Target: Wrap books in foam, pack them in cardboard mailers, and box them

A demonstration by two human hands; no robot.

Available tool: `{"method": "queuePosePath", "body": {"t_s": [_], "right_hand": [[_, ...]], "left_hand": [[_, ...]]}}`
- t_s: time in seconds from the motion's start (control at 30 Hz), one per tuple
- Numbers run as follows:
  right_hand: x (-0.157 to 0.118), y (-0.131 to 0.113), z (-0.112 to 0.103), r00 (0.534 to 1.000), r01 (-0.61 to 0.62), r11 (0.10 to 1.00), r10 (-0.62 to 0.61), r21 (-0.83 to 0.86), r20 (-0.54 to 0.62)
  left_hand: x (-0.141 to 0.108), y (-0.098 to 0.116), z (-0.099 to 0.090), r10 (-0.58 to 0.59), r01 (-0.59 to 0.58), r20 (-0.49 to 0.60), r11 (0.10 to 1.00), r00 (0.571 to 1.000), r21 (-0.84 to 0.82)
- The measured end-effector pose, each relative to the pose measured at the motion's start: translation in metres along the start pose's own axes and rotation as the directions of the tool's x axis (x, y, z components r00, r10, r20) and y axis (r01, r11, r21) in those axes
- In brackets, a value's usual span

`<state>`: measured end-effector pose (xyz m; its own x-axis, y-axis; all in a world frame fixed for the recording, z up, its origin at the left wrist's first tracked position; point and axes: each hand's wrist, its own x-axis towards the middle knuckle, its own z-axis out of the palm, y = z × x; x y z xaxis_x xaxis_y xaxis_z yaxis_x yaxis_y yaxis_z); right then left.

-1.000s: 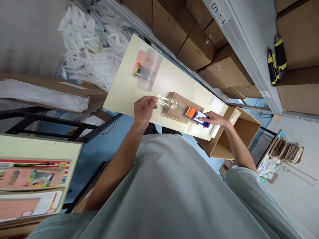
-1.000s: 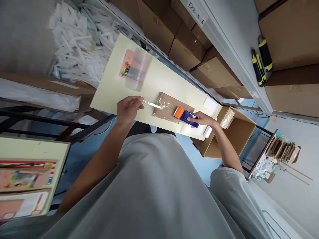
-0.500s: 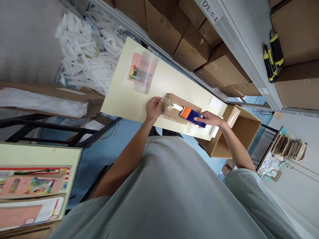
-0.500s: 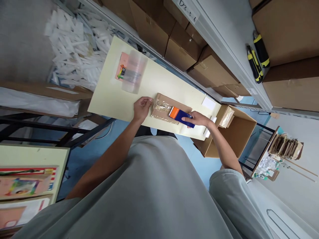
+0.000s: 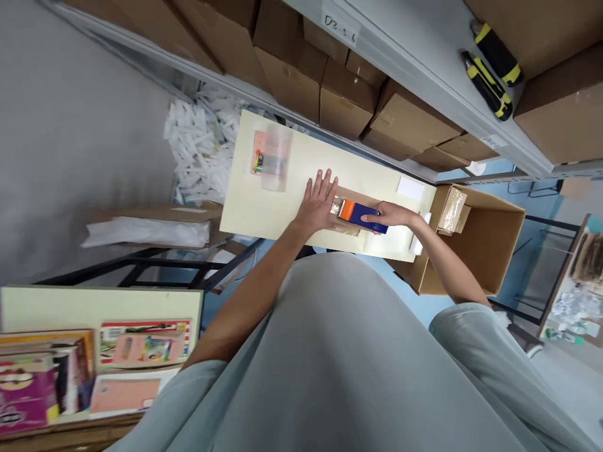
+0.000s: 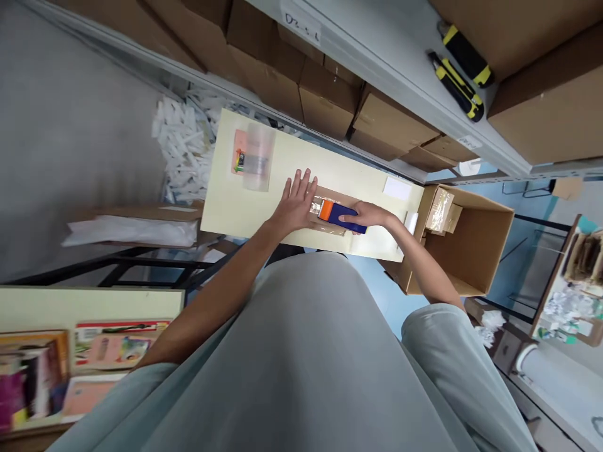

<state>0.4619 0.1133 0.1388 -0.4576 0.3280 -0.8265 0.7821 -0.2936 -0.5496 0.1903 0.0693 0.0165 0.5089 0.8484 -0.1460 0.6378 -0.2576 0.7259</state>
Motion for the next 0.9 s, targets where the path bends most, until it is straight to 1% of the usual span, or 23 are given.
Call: {"method": "queuePosePath", "body": {"t_s": [0.1,0.27,0.33,0.4,0.47,0.53,0.63,0.7,0.73,0.8,0.9], "right_hand": [[0.002,0.002,0.001,1.0,-0.008,1.0,0.008,0.023,-0.006],[0.001,0.003,0.006,1.0,-0.007,0.996,0.005,0.088,0.021],[-0.006,0.006,0.006,0.999,-0.01,0.995,0.007,0.102,0.032],[-0.02,0.014,0.001,0.999,-0.028,0.994,0.023,0.108,0.046],[-0.041,0.029,-0.008,0.997,-0.059,0.993,0.054,0.101,0.048],[-0.067,0.051,-0.02,0.996,-0.086,0.992,0.083,0.094,0.033],[-0.106,0.087,-0.036,0.996,-0.078,0.993,0.081,0.089,-0.031],[-0.122,0.108,-0.042,0.995,-0.062,0.995,0.067,0.077,-0.068],[-0.125,0.116,-0.043,0.995,-0.058,0.996,0.064,0.072,-0.075],[-0.123,0.128,-0.044,0.996,-0.062,0.996,0.067,0.064,-0.067],[-0.105,0.137,-0.045,0.994,-0.103,0.993,0.104,0.055,-0.022]], "left_hand": [[0.009,-0.002,0.002,-0.018,0.015,0.042,0.996,0.999,0.086],[0.009,-0.004,0.003,-0.08,0.054,0.122,0.978,0.989,0.203],[0.009,-0.003,0.003,-0.106,0.071,0.14,0.969,0.984,0.235],[0.009,-0.003,0.002,-0.117,0.077,0.151,0.967,0.982,0.244],[0.01,-0.002,0.001,-0.117,0.079,0.156,0.969,0.981,0.233],[0.011,0.0,0.0,-0.119,0.086,0.15,0.974,0.981,0.211],[0.013,0.004,-0.001,-0.135,0.115,0.119,0.98,0.984,0.162],[0.014,0.008,-0.001,-0.154,0.139,0.102,0.981,0.983,0.138],[0.015,0.01,-0.001,-0.164,0.15,0.1,0.979,0.981,0.137],[0.016,0.012,0.0,-0.185,0.167,0.108,0.974,0.977,0.154],[0.018,0.013,-0.001,-0.209,0.183,0.129,0.964,0.969,0.191]]}}
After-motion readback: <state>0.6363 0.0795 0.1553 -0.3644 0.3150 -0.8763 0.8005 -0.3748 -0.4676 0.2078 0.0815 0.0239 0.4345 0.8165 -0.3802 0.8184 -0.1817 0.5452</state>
